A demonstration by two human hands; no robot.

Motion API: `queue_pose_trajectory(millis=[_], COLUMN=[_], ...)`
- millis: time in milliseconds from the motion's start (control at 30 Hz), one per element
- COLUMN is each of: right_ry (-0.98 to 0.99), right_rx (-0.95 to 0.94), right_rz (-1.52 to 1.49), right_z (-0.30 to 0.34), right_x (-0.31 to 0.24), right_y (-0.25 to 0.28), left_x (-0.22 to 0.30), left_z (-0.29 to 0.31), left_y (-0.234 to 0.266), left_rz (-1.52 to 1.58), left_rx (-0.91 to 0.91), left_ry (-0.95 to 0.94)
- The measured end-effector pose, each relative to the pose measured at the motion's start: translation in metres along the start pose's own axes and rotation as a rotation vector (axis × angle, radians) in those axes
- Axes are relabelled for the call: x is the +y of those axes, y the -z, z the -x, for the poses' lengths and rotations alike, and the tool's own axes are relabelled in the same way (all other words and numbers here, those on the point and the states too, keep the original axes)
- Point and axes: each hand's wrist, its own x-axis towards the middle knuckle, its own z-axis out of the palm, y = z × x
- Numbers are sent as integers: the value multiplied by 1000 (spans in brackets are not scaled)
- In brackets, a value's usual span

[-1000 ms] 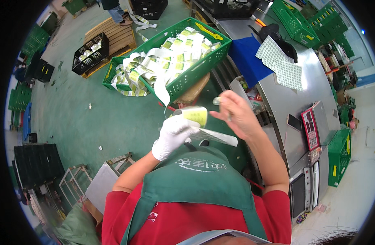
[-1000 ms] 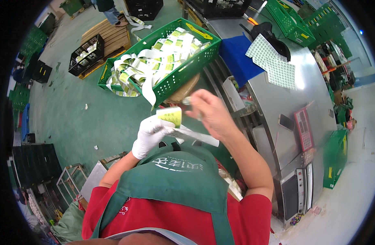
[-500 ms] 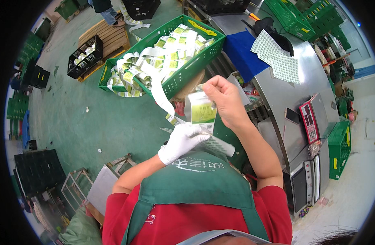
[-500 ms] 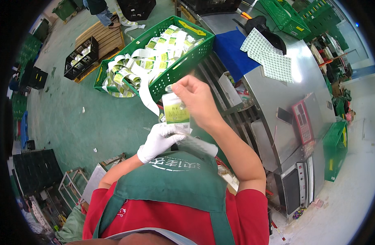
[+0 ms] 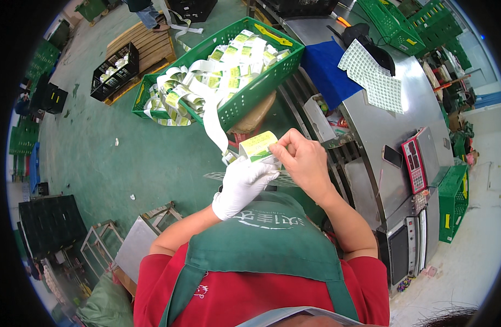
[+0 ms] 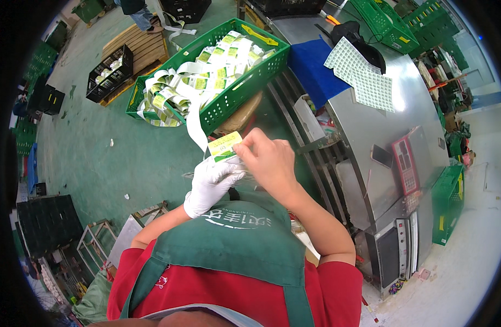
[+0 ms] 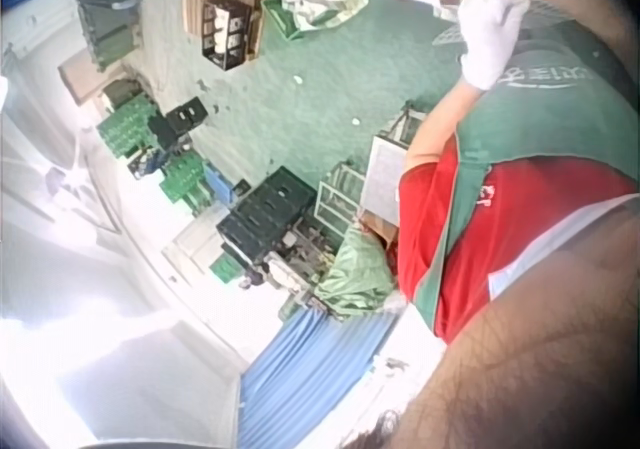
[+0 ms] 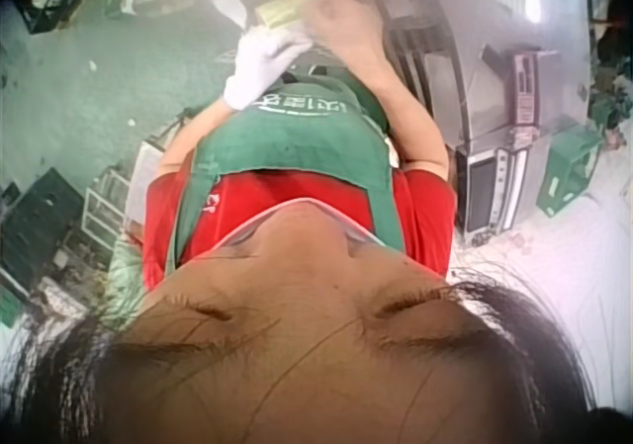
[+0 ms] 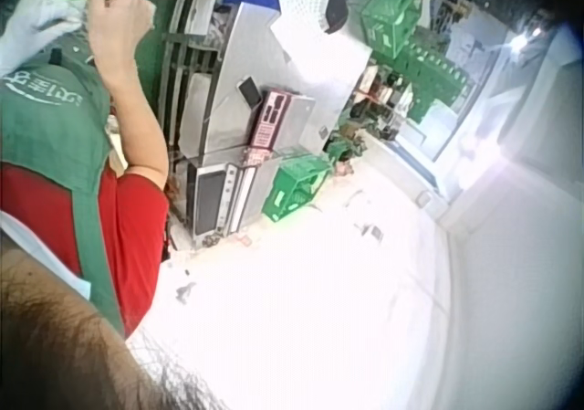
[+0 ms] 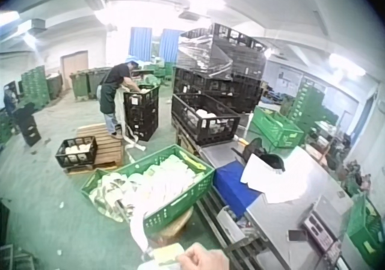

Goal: The person peels adhesive labels from a large sheet and applies them to individual produce packages while standing in a warehouse.

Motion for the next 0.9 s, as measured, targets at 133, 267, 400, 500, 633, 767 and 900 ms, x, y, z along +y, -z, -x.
queue_pose_trajectory(millis=[133,267,400,500,633,767,900], right_ry=[-31,-243,-247,-205,-208,-253,-171], right_rx=[36,-418,-530,-508,-553,-615,-344], right_rz=[15,-531,-826,-761,-850,-1169,-1074], right_z=[-10,-12,-13,-17,-24,-37,-44], right_x=[26,18,9,12,35,32,10], right_y=[10,19,6,13,3,14,28], left_x=[-1,-4,5,-8,-9,3,-6], left_z=[-1,-7,-9,3,7,14,19], left_y=[11,9,11,17,16,12,4], left_rz=[-232,-97,44,38,-41,-149,-53], left_rx=[16,-2,-114,-237,-282,-419,-433], left_ry=[-138,-320,-264,-28,-185,-289,-116])
